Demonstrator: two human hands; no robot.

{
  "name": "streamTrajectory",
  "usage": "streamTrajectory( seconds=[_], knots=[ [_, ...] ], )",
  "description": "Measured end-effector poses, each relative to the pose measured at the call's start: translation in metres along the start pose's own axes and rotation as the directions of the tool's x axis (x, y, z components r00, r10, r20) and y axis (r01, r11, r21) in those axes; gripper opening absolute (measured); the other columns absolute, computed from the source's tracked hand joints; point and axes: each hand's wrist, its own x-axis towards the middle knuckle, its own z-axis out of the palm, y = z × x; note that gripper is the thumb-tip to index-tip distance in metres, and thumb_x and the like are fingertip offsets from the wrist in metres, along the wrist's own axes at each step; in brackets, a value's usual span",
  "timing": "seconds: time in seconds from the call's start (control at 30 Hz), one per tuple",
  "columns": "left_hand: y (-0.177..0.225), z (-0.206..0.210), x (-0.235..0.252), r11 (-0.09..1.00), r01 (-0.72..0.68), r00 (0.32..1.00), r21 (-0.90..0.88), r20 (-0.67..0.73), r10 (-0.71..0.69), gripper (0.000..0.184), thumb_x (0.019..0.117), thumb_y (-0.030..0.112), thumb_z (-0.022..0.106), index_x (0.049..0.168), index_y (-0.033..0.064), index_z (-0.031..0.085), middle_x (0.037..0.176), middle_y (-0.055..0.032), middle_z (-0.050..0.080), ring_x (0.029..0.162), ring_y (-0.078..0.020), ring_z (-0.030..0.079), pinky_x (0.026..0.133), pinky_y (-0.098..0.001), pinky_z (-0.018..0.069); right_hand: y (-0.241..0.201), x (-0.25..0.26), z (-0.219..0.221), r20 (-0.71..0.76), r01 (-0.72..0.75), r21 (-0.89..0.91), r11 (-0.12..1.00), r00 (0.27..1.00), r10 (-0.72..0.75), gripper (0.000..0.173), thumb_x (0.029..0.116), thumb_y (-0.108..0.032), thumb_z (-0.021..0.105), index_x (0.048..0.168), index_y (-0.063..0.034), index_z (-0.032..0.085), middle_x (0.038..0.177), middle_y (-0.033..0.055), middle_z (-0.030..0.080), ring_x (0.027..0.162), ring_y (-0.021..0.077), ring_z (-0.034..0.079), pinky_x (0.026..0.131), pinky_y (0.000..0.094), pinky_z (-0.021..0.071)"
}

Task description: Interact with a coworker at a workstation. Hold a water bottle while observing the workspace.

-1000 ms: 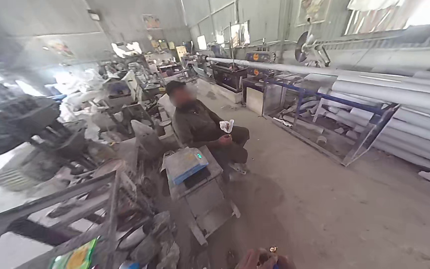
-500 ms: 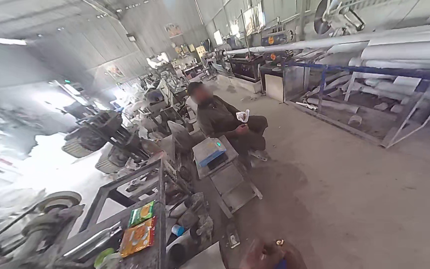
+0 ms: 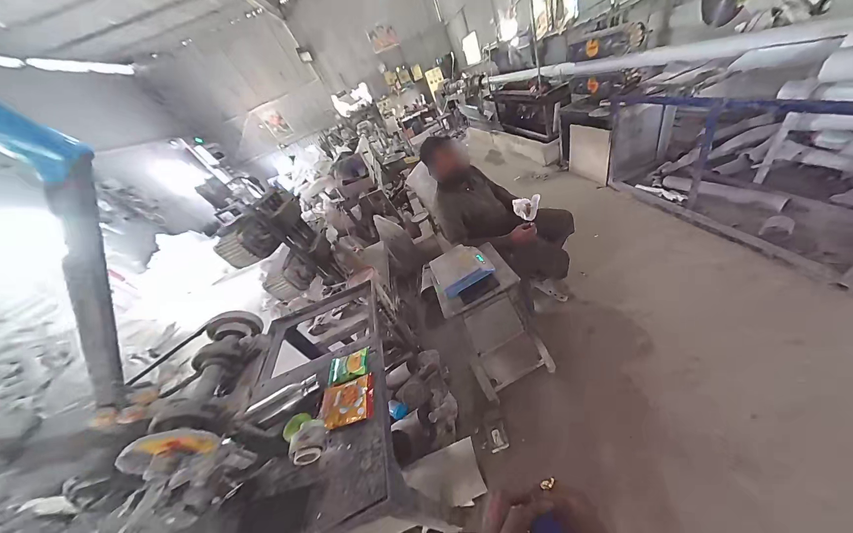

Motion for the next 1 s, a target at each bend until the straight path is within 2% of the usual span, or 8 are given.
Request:
streamTrajectory(
  seconds=[0.07,0.13,0.27,0.33,0.4,0.6,0.77,1.0],
  knots=[
    [0.0,-0.02,-0.012,1.0,-0.018,1.0,-0.02,0.022,0.018,0.035,0.0833,0.013,0.079,0.107,-0.0109,0.071,0.102,-0.024,0.069,0.099,-0.0205,0.065,0.089,-0.0268,0.0521,-0.014,-0.001,0.017,0.03,-0.05,0.039,0.998,0.998,0.049,0.024,0.0807,-0.005,0.074,0.097,0.0117,0.073,0.093,0.0244,0.073,0.088,0.0357,0.071,0.084,0.0517,0.0548],
    [-0.005,-0.035,-0.02,0.992,-0.071,0.995,-0.1,0.064,0.078,0.032,0.0862,0.008,0.075,0.11,-0.0122,0.07,0.107,-0.0246,0.069,0.106,-0.0204,0.065,0.096,-0.0278,0.0499,-0.01,-0.006,0.037,-0.037,0.023,0.037,0.999,0.999,-0.021,0.024,0.0742,-0.008,0.075,0.087,0.012,0.071,0.083,0.0227,0.072,0.078,0.0311,0.071,0.075,0.0476,0.0559],
    [-0.019,-0.051,-0.037,0.972,-0.15,0.982,-0.183,0.089,0.168,0.024,0.0909,0.013,0.071,0.109,-0.0028,0.072,0.112,-0.0193,0.07,0.116,-0.0206,0.062,0.112,-0.0376,0.039,-0.016,-0.02,0.059,-0.07,0.009,-0.021,1.0,0.997,-0.01,0.025,0.0718,-0.007,0.076,0.086,0.0126,0.07,0.082,0.0216,0.071,0.077,0.0272,0.07,0.074,0.0436,0.0564],
    [-0.02,-0.056,-0.043,0.976,-0.151,0.982,-0.157,0.092,0.167,0.025,0.09,0.019,0.073,0.107,0.0013,0.075,0.111,-0.0187,0.069,0.112,-0.0233,0.061,0.105,-0.0404,0.0423,-0.025,-0.027,0.064,-0.068,-0.043,-0.082,0.996,0.997,0.038,0.026,0.0732,-0.004,0.075,0.092,0.0139,0.071,0.088,0.025,0.072,0.083,0.0343,0.072,0.078,0.0502,0.0568],
    [-0.019,-0.061,-0.045,0.974,-0.172,0.973,-0.151,0.13,0.192,0.027,0.0887,0.015,0.069,0.11,-0.0002,0.075,0.11,-0.0214,0.069,0.11,-0.0281,0.062,0.099,-0.0442,0.0437,-0.032,-0.031,0.069,-0.099,-0.064,-0.149,0.987,0.994,0.049,0.02,0.0737,-0.004,0.075,0.088,0.0105,0.072,0.084,0.0226,0.072,0.079,0.0344,0.072,0.074,0.0515,0.0566],
    [-0.024,-0.075,-0.053,0.957,-0.186,0.934,-0.224,0.262,0.243,0.034,0.0866,0.004,0.07,0.119,-0.0076,0.07,0.115,-0.0241,0.068,0.111,-0.0292,0.064,0.101,-0.0376,0.0485,-0.044,-0.049,0.076,-0.12,-0.128,-0.224,0.966,0.987,0.103,0.024,0.0714,-0.009,0.078,0.088,0.0078,0.073,0.085,0.0209,0.073,0.079,0.0351,0.072,0.073,0.0538,0.0563],
    [-0.018,-0.064,-0.052,0.947,-0.154,0.938,-0.283,0.26,0.23,0.032,0.082,0.003,0.077,0.112,-0.0083,0.073,0.111,-0.0245,0.069,0.108,-0.027,0.067,0.097,-0.0321,0.0533,-0.045,-0.061,0.066,-0.153,-0.131,-0.244,0.961,0.984,0.095,0.023,0.0745,-0.011,0.077,0.087,0.008,0.073,0.084,0.021,0.073,0.079,0.0337,0.071,0.075,0.0519,0.0557],
    [0.01,-0.042,-0.042,0.984,-0.027,0.968,-0.174,0.242,0.069,0.037,0.0757,0.018,0.086,0.098,-0.0073,0.073,0.098,-0.0207,0.072,0.093,-0.0253,0.07,0.085,-0.0337,0.0573,-0.044,-0.065,0.041,-0.187,-0.147,-0.254,0.956,0.977,0.101,0.024,0.08,-0.014,0.076,0.084,0.0099,0.071,0.082,0.0233,0.071,0.078,0.0364,0.07,0.073,0.0528,0.0551]
  ],
)
